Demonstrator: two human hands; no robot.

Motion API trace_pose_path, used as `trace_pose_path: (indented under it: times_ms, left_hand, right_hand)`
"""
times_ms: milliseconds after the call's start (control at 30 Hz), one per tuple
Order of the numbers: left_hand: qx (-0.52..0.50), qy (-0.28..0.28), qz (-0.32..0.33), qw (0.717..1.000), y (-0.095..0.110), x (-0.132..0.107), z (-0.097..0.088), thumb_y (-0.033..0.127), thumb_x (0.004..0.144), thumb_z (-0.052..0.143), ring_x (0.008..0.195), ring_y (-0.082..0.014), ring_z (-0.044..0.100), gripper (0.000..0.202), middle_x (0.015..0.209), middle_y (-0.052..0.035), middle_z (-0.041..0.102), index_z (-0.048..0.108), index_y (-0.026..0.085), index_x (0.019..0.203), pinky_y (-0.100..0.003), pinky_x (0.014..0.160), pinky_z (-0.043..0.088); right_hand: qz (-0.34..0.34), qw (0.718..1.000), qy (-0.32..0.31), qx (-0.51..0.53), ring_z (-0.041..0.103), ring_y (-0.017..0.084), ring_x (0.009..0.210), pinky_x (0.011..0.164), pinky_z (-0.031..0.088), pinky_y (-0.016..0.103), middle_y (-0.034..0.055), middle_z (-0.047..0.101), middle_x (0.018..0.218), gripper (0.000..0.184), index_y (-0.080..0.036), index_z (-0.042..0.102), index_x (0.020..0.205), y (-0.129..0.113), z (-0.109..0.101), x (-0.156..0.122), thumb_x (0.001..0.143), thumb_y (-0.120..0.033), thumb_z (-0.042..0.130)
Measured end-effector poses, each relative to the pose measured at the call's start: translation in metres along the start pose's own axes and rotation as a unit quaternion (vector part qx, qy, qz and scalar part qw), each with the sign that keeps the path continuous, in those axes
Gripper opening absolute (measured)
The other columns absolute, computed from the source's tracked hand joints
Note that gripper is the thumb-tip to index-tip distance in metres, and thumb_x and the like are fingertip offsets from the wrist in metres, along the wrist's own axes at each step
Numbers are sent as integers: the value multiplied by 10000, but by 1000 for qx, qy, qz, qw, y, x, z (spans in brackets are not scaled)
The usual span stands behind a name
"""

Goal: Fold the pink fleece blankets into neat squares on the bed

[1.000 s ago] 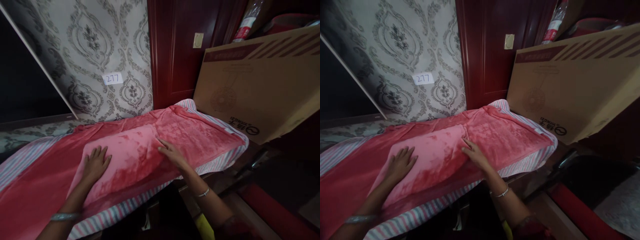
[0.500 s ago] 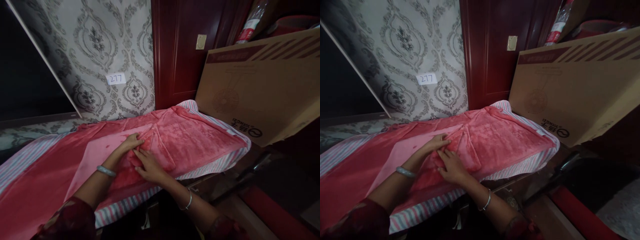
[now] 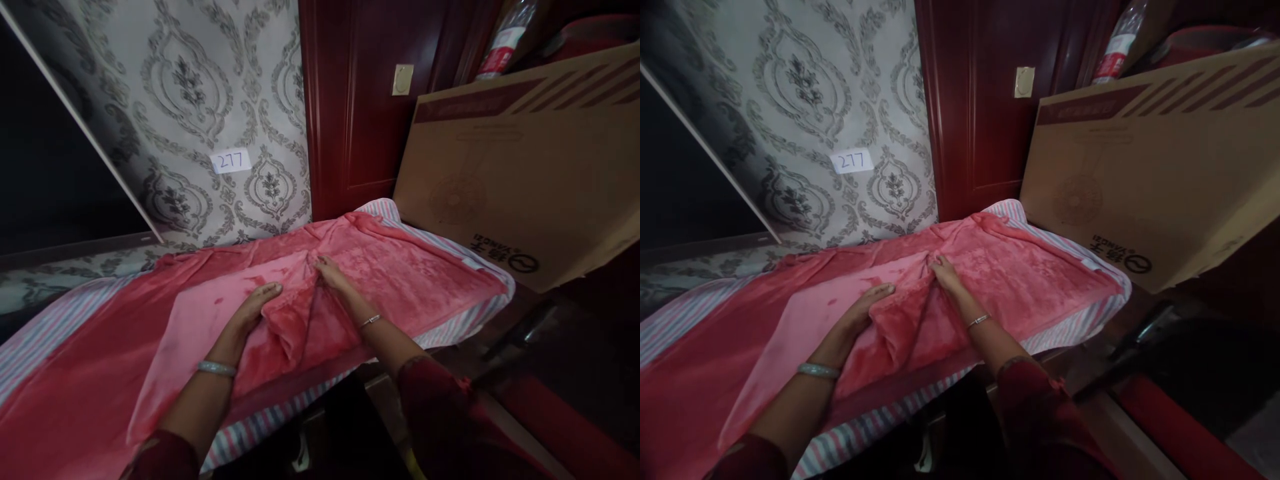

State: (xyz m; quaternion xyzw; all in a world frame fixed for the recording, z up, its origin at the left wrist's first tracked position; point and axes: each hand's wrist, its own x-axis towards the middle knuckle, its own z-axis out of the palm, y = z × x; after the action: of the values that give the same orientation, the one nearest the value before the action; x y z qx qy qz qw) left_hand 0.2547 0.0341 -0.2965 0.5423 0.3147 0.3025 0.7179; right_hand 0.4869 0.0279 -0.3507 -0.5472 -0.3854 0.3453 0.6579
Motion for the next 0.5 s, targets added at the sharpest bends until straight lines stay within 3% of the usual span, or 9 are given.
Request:
trace_pose_path:
  times_ms: [167, 267, 367, 500]
  left_hand:
    - [-66, 16, 27, 997, -5, -3, -4, 333, 533, 969, 545, -98, 572, 370, 614, 23, 666, 666, 148, 639, -204, 548, 426]
    - [-83, 27, 52, 995, -9, -3, -5, 329, 550, 963, 592, -121, 600, 345, 654, 8, 692, 694, 153, 674, -223, 591, 455]
    - [-70, -12, 66, 995, -15, -3, -6, 494, 690, 867, 687, -179, 642, 370, 738, -46, 730, 765, 156, 801, -272, 633, 477]
    - [65, -82, 88, 991, -20, -1, -12, 688, 799, 677, 678, -168, 594, 580, 915, -105, 756, 801, 174, 1038, -267, 548, 399]
  right_hand:
    - [35, 997, 30, -68, 576, 158, 647, 631, 488, 256, -24, 644, 689, 270, -181, 720, 854, 7, 9, 14, 613, -193, 599]
    - [20, 994, 46, -94, 594, 157, 690, 677, 494, 253, -19, 667, 716, 209, -185, 717, 809, 5, 13, 22, 656, -215, 577]
    - [1, 991, 68, -119, 627, 167, 799, 755, 505, 257, -5, 705, 810, 177, -201, 716, 803, 5, 15, 29, 685, -220, 585]
    - [16, 985, 89, -149, 639, 201, 792, 757, 523, 299, 10, 678, 715, 45, -206, 667, 692, 13, 11, 31, 706, -230, 631]
